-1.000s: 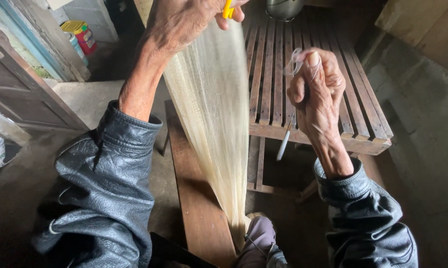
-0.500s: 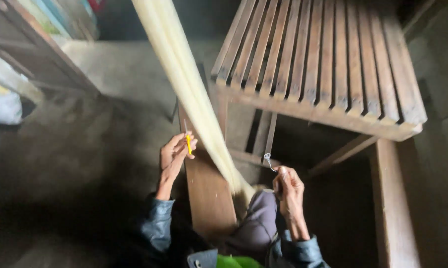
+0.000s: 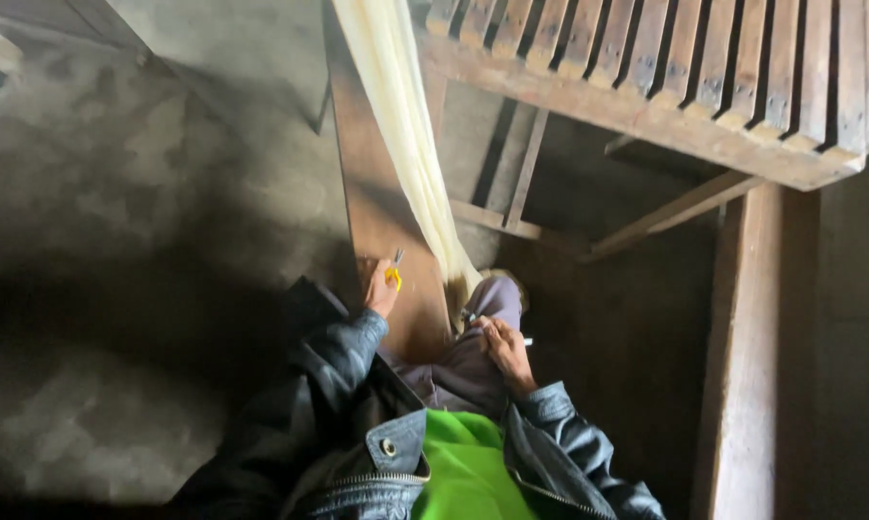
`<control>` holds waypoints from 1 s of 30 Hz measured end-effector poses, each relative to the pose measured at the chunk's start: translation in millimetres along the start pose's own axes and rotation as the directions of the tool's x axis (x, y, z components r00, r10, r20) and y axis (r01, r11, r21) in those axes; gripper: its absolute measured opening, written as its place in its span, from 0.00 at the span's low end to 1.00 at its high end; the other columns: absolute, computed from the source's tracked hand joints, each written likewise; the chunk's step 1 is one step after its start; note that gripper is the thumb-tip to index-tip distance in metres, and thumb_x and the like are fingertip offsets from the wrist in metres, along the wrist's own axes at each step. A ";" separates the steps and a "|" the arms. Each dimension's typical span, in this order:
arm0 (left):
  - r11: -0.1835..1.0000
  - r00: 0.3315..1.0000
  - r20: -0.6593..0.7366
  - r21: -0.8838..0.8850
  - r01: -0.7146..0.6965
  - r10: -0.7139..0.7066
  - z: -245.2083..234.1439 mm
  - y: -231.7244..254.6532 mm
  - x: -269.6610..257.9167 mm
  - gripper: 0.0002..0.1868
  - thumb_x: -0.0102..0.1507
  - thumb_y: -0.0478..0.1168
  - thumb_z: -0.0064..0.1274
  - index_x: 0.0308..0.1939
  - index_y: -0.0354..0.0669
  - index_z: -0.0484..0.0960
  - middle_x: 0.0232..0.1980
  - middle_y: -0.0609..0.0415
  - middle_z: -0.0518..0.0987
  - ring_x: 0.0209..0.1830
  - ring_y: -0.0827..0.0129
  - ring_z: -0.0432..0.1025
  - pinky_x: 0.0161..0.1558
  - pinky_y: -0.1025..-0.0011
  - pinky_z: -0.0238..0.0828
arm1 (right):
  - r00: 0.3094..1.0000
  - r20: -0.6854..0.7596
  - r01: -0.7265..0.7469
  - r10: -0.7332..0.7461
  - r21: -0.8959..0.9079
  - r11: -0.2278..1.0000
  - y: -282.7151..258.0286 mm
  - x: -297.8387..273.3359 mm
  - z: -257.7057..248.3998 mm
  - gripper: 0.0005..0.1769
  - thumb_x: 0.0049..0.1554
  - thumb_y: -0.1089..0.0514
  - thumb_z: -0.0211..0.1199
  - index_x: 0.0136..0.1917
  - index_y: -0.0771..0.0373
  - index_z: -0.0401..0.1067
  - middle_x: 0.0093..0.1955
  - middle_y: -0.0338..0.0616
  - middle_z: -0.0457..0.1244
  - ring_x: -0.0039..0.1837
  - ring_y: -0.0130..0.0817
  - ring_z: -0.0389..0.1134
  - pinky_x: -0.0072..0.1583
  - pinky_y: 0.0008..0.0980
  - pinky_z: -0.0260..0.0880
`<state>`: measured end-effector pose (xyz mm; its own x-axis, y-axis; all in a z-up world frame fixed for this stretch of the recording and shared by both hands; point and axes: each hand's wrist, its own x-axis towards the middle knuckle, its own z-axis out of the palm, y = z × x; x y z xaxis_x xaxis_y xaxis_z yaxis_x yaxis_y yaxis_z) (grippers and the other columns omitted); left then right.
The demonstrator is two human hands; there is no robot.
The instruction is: Repairing or weaving a fine-mesh fishing net using a netting needle and scissors.
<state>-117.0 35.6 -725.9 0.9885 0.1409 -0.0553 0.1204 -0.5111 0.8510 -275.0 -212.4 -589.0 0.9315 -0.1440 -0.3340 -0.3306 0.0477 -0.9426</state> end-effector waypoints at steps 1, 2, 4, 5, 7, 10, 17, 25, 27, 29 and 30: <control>0.991 0.998 -0.051 -0.127 -0.036 0.029 5.3 -10.5 1.3 0.10 0.66 0.30 0.54 0.51 0.42 0.76 0.47 0.46 0.72 0.50 0.59 0.70 0.52 0.67 0.72 | 1.000 0.008 0.025 -0.025 -0.002 1.000 0.6 2.8 -0.2 0.17 0.66 0.50 0.58 0.46 0.63 0.80 0.23 0.42 0.62 0.23 0.24 0.54 0.26 0.22 0.49; 0.992 0.999 -0.041 -0.125 -0.025 0.020 4.1 -13.8 0.6 0.10 0.66 0.30 0.54 0.51 0.42 0.76 0.47 0.46 0.72 0.50 0.59 0.70 0.52 0.67 0.72 | 1.000 0.004 0.012 -0.012 -0.002 1.000 4.7 3.1 -1.3 0.17 0.66 0.50 0.58 0.46 0.63 0.80 0.23 0.42 0.62 0.23 0.24 0.54 0.26 0.22 0.49; 0.997 0.995 -0.063 0.028 -0.075 0.077 3.9 -18.3 4.5 0.11 0.62 0.27 0.54 0.43 0.46 0.77 0.42 0.49 0.74 0.44 0.58 0.74 0.48 0.63 0.74 | 1.000 0.007 -0.018 0.018 0.003 1.000 11.8 7.2 -4.5 0.17 0.65 0.49 0.59 0.46 0.62 0.80 0.24 0.41 0.62 0.24 0.23 0.55 0.26 0.20 0.50; 0.997 0.996 -0.053 0.027 -0.071 0.072 1.2 -17.7 11.3 0.11 0.62 0.27 0.54 0.43 0.46 0.77 0.42 0.49 0.74 0.44 0.58 0.74 0.48 0.63 0.74 | 1.000 0.000 -0.027 0.027 0.002 1.000 13.1 5.0 -4.3 0.17 0.65 0.49 0.59 0.46 0.62 0.80 0.24 0.41 0.62 0.24 0.23 0.55 0.26 0.20 0.50; 0.989 0.987 -0.080 0.072 -0.131 0.137 -3.5 -14.7 29.2 0.12 0.60 0.27 0.55 0.41 0.50 0.77 0.42 0.47 0.75 0.46 0.52 0.75 0.47 0.60 0.74 | 1.000 -0.011 0.004 -0.003 0.038 0.999 13.7 4.2 -3.8 0.15 0.65 0.52 0.58 0.48 0.64 0.80 0.24 0.43 0.62 0.23 0.24 0.55 0.26 0.21 0.50; 0.985 0.992 -0.051 -0.118 -0.122 0.117 -15.9 5.0 36.0 0.08 0.61 0.26 0.46 0.43 0.37 0.76 0.42 0.36 0.74 0.46 0.47 0.72 0.52 0.55 0.69 | 0.999 -0.039 -0.015 0.017 0.067 0.998 13.7 2.1 0.9 0.15 0.66 0.51 0.58 0.46 0.62 0.80 0.24 0.42 0.62 0.24 0.22 0.54 0.27 0.20 0.49; 0.942 0.993 0.054 -0.326 -0.083 0.106 -18.9 25.1 72.1 0.16 0.47 0.33 0.62 0.37 0.47 0.76 0.34 0.50 0.71 0.39 0.62 0.70 0.42 0.68 0.69 | 0.997 -0.044 -0.054 0.062 0.172 0.984 6.4 -1.3 6.2 0.14 0.66 0.54 0.56 0.48 0.65 0.77 0.25 0.44 0.61 0.21 0.23 0.53 0.25 0.20 0.50; 0.916 0.975 0.217 -0.380 0.127 -0.045 1.9 -28.9 60.6 0.27 0.59 0.41 0.72 0.58 0.42 0.77 0.50 0.43 0.77 0.46 0.59 0.77 0.33 0.65 0.85 | 0.997 -0.046 -0.052 0.068 0.288 0.956 15.4 4.6 -0.1 0.15 0.68 0.55 0.55 0.53 0.69 0.76 0.25 0.45 0.58 0.20 0.23 0.51 0.25 0.20 0.52; 0.930 0.985 0.171 -0.359 0.076 -0.015 5.5 -23.4 61.0 0.27 0.60 0.40 0.70 0.61 0.45 0.76 0.50 0.44 0.77 0.47 0.58 0.78 0.33 0.66 0.84 | 0.994 -0.078 -0.048 0.075 0.303 0.952 15.6 6.3 -1.2 0.15 0.67 0.54 0.56 0.53 0.68 0.76 0.26 0.45 0.58 0.20 0.24 0.53 0.24 0.20 0.52; 0.941 0.991 0.131 -0.338 0.020 0.026 7.2 -18.2 60.4 0.28 0.61 0.40 0.68 0.63 0.47 0.74 0.51 0.44 0.77 0.47 0.57 0.78 0.33 0.66 0.84 | 0.990 -0.118 -0.037 0.078 0.319 0.947 11.0 5.0 -3.4 0.14 0.67 0.53 0.57 0.53 0.66 0.76 0.26 0.45 0.58 0.20 0.24 0.54 0.24 0.19 0.51; 0.948 0.993 0.117 -0.317 0.009 0.030 5.7 -16.3 60.3 0.26 0.61 0.35 0.65 0.62 0.46 0.73 0.51 0.42 0.75 0.50 0.53 0.77 0.41 0.64 0.82 | 0.988 -0.129 -0.037 0.082 0.317 0.948 6.0 3.7 -4.0 0.14 0.67 0.52 0.59 0.52 0.66 0.76 0.25 0.44 0.59 0.20 0.24 0.54 0.24 0.19 0.51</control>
<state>-58.8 47.6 -746.1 0.9956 0.0249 -0.0905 0.0937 -0.2143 0.9723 -274.2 -216.7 -595.9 0.8738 -0.2664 -0.4068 -0.2997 0.3636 -0.8820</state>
